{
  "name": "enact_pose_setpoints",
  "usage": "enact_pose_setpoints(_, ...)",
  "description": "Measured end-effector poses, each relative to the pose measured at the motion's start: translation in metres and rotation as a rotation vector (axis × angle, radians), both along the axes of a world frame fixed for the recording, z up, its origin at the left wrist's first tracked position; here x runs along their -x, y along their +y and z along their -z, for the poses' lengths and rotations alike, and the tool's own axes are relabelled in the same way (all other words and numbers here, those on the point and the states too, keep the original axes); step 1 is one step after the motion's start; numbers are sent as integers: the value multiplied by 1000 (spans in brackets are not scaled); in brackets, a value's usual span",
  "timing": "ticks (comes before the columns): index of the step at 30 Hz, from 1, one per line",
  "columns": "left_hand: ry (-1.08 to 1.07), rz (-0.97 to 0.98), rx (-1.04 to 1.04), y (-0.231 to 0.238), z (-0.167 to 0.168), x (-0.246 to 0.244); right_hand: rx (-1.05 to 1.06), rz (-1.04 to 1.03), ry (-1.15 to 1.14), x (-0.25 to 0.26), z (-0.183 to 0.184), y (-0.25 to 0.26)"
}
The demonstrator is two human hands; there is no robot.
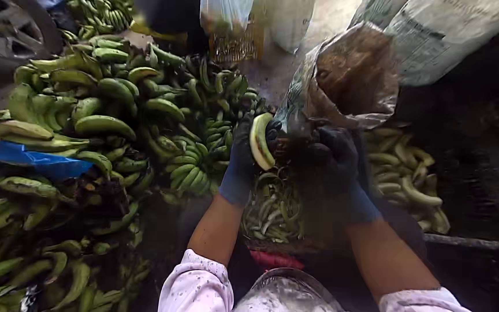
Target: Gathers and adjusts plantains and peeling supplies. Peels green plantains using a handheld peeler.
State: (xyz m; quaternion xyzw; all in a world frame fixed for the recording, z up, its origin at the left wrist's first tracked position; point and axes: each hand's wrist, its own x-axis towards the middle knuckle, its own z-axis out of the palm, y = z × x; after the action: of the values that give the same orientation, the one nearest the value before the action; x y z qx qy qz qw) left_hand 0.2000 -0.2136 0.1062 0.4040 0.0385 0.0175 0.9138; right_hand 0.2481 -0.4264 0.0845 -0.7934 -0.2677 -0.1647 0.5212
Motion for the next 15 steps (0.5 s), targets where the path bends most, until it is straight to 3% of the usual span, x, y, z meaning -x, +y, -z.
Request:
enact_pose_setpoints(3, -128, -103, -208, 0, 6, 13, 292, 96, -246, 11, 2, 13)
enact_pose_setpoints(10, -19, -93, -19, 4, -6, 10, 304, 83, -565, 20, 6, 14)
enact_pose_setpoints(12, -42, -154, -222, 1, -9, 12, 309, 72, -486, 15, 2, 16)
enact_pose_setpoints(15, -110, -222, -595, -14, -9, 14, 222, 18, -76, 2, -6, 29)
